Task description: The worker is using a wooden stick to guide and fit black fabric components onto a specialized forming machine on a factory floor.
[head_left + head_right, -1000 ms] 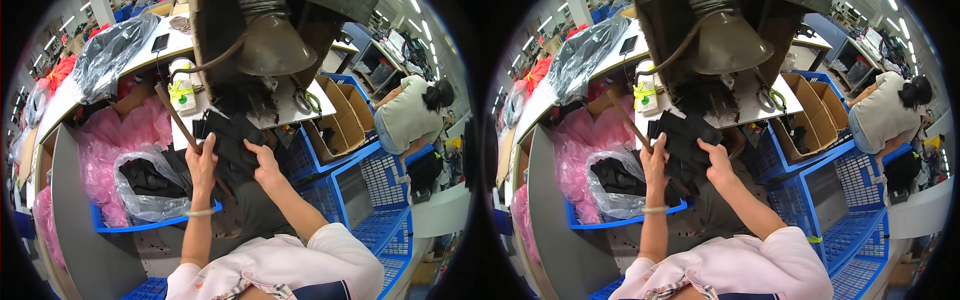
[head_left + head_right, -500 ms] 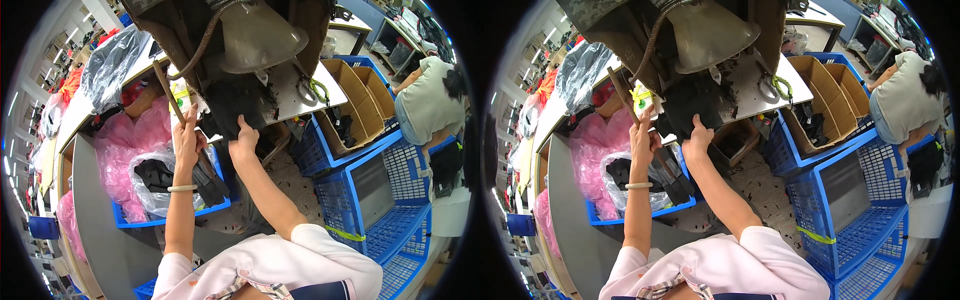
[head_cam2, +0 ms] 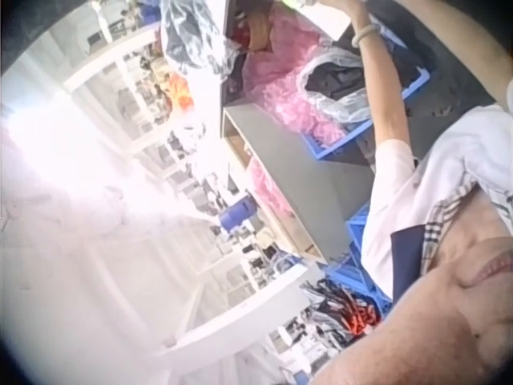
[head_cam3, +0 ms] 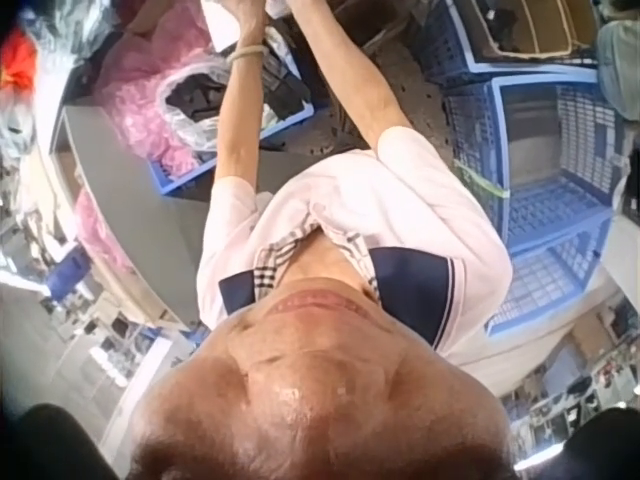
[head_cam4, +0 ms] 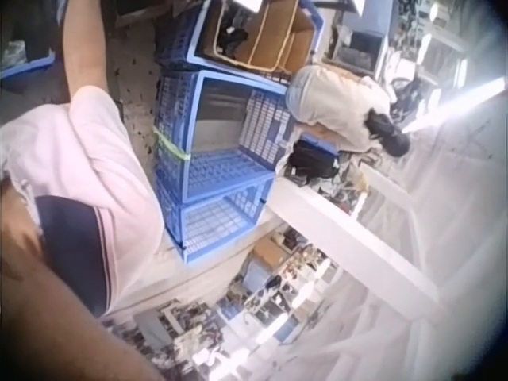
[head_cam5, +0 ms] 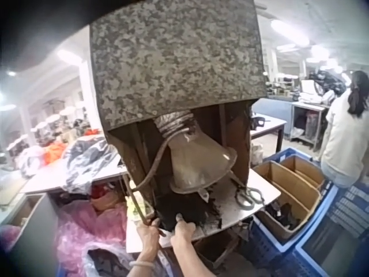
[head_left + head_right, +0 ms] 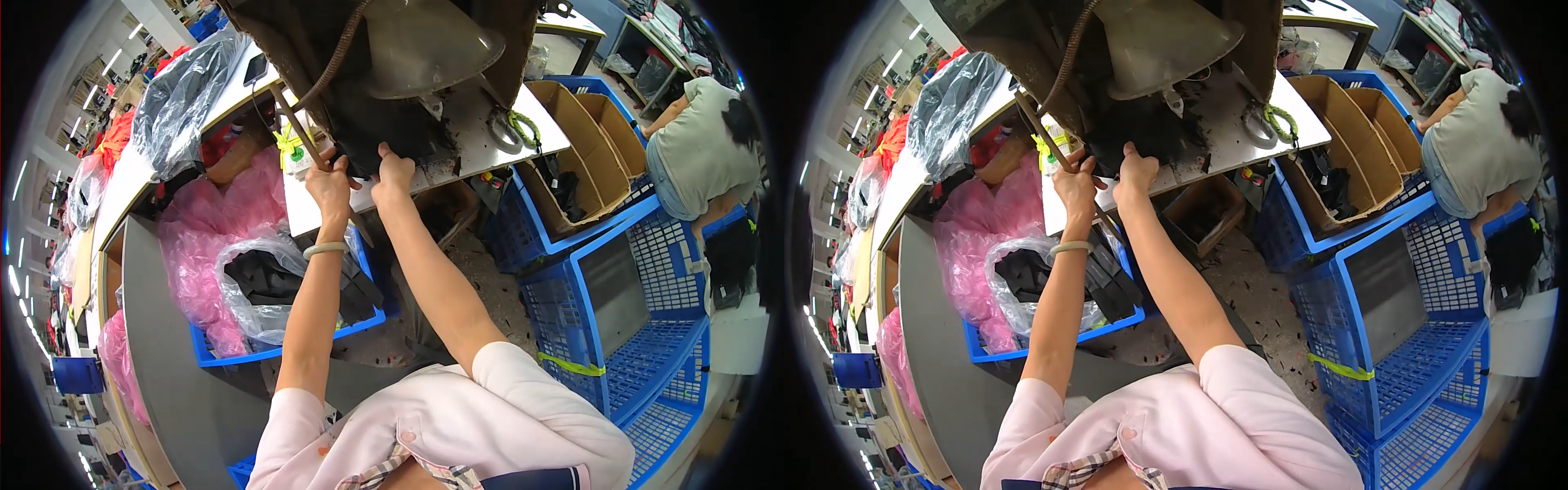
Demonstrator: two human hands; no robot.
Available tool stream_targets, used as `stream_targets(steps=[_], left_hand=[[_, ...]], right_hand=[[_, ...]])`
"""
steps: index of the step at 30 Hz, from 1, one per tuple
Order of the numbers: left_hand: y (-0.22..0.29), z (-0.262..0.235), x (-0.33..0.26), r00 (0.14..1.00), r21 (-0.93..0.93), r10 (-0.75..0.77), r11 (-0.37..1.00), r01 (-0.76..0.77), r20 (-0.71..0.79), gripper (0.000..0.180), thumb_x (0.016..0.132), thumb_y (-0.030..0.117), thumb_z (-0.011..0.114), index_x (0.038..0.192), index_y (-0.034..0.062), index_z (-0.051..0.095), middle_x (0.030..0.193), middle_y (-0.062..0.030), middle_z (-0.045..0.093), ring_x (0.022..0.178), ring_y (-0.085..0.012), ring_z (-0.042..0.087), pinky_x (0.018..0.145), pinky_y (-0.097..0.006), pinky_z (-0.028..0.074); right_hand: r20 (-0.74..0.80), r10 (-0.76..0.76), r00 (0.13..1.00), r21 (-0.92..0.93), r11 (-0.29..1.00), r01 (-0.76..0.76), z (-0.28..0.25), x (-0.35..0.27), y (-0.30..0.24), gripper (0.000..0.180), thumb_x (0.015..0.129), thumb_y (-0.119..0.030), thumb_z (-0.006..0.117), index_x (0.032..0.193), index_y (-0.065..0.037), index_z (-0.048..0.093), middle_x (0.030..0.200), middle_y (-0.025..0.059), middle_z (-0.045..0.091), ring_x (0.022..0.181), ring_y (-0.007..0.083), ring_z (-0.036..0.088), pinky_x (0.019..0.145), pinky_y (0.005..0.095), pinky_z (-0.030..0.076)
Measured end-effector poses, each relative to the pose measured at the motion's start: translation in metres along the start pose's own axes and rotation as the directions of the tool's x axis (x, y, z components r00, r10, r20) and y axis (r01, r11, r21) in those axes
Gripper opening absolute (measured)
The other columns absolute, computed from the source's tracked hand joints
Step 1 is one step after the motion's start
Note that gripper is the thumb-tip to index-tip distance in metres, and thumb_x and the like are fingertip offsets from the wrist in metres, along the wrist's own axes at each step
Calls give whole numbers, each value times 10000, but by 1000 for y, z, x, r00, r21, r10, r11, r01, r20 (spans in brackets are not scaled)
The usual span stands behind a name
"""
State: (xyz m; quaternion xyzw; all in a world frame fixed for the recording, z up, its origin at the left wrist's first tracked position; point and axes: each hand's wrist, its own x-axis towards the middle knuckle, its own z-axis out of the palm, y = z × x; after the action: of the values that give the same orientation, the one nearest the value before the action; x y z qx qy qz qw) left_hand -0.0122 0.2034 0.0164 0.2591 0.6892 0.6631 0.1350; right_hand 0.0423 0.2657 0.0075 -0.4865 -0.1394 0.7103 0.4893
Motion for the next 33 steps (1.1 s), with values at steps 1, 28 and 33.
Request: stream_targets(steps=[1, 28, 33], left_hand=[[-2, -3, 3, 999, -39, -16, 999, 15, -33, 291, 821, -2, 623, 1091, -95, 570, 719, -103, 592, 422, -164, 574, 369, -268, 415], [-35, 5, -3, 994, -213, -27, 977, 4, -106, 242, 784, 23, 682, 932, -35, 500, 652, -110, 599, 390, -155, 518, 351, -239, 387], [-30, 9, -10, 991, -311, -127, 941, 133, 41, 246, 827, 15, 632, 1027, -52, 505, 685, -109, 607, 412, -134, 512, 351, -233, 386]], right_hand=[[106, 44, 993, 32, 998, -48, -5, -9, -4, 322, 839, -96, 654, 1052, 103, 517, 1052, 159, 567, 949, 240, 562, 810, 414, 468], [787, -613, 69, -374, -386, 843, -45, -2, -15, 384, 812, -337, 638, 1174, -210, 620, 1257, 57, 516, 1168, 332, 452, 973, 506, 340], [819, -551, 160, -453, -451, 769, -31, 47, 13, 343, 869, -441, 516, 1163, -300, 621, 1344, 52, 484, 1263, 387, 394, 1007, 640, 256]])
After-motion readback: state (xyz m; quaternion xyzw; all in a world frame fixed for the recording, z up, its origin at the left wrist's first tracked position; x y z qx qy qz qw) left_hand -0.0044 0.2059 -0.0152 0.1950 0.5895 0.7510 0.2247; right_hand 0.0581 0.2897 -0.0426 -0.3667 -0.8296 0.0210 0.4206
